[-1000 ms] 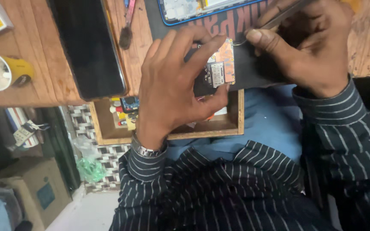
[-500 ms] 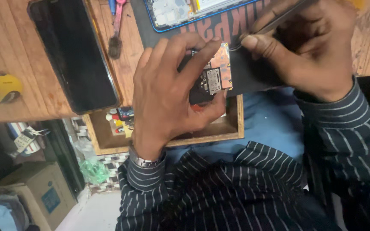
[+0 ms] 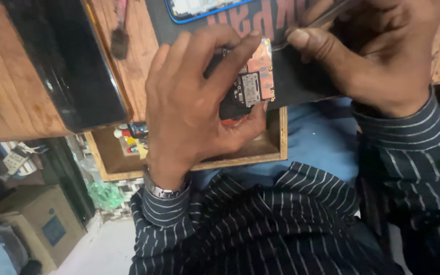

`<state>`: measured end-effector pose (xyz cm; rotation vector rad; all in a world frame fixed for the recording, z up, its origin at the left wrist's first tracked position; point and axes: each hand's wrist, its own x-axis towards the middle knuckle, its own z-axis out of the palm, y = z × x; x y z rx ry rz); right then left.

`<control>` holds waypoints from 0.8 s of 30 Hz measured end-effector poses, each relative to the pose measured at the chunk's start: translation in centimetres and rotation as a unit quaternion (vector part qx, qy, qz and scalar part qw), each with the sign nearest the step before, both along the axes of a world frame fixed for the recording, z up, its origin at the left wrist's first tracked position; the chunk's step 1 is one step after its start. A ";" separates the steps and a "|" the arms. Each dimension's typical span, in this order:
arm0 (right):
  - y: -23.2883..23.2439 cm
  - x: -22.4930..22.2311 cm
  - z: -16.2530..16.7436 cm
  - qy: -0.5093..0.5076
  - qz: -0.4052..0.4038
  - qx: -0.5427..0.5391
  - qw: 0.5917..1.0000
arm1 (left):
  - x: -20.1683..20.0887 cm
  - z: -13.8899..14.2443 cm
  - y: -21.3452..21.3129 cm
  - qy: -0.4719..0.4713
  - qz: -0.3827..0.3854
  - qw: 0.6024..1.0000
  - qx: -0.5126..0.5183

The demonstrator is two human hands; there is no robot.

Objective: The person uses tweezers to carefully adjust small components on a disassembled mobile phone motherboard. They repeatedly reposition and press tiny parts while holding the board steady with the other hand.

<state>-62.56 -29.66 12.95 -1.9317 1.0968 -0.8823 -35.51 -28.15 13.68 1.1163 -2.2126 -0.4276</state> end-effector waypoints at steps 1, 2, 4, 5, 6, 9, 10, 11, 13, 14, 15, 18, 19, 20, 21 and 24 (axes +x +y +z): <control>0.1 -0.2 -0.1 -0.001 0.001 0.008 1.000 | 0.0 -0.1 0.0 -0.004 -0.001 1.000 -0.004; 0.2 -0.4 -0.3 -0.001 -0.001 0.010 1.000 | 0.1 -0.2 0.1 -0.007 -0.001 1.000 -0.005; 0.4 -0.7 -0.6 0.001 -0.002 0.019 1.000 | 0.1 -0.4 0.2 -0.009 0.000 1.000 -0.004; 0.5 -0.8 -0.7 -0.001 -0.002 0.020 1.000 | 0.1 -0.4 0.2 -0.009 0.001 1.000 -0.004; 0.5 -0.8 -0.7 -0.002 -0.004 0.022 1.000 | 0.1 -0.5 0.2 -0.010 0.001 1.000 -0.005; 0.5 -0.9 -0.7 -0.004 -0.004 0.026 1.000 | 0.0 -0.4 0.1 -0.010 0.000 1.000 -0.002; 0.5 -0.8 -0.6 -0.004 -0.001 0.023 1.000 | 0.0 -0.4 0.1 -0.009 -0.001 1.000 -0.003; 0.4 -0.7 -0.6 -0.006 0.003 0.018 1.000 | 0.0 -0.3 0.1 -0.008 -0.002 1.000 -0.004; 0.3 -0.5 -0.4 -0.009 0.006 0.014 1.000 | 0.1 -0.3 0.0 -0.005 -0.004 1.000 -0.006; 0.3 -0.4 -0.3 -0.011 0.007 0.015 1.000 | 0.1 -0.3 0.0 -0.003 -0.004 1.000 -0.005; 0.4 -0.2 -0.2 -0.013 0.004 0.019 1.000 | 0.1 -0.3 0.0 -0.002 -0.004 1.000 -0.005; 0.5 0.2 0.1 -0.015 -0.005 0.032 0.999 | -0.1 -0.2 0.0 0.004 -0.001 1.000 -0.007; 0.4 0.2 0.3 -0.015 -0.008 0.034 0.999 | -0.1 -0.2 0.0 0.006 0.000 1.000 -0.009; 0.2 0.3 0.4 -0.015 -0.011 0.036 0.999 | -0.2 -0.2 0.0 0.006 0.002 1.000 -0.009; 0.0 0.4 0.5 -0.016 -0.013 0.036 0.999 | -0.2 -0.1 0.0 0.006 0.004 1.000 -0.009; -0.8 0.7 0.8 -0.028 0.010 -0.007 1.000 | -0.4 0.2 -0.2 0.004 0.008 1.000 -0.005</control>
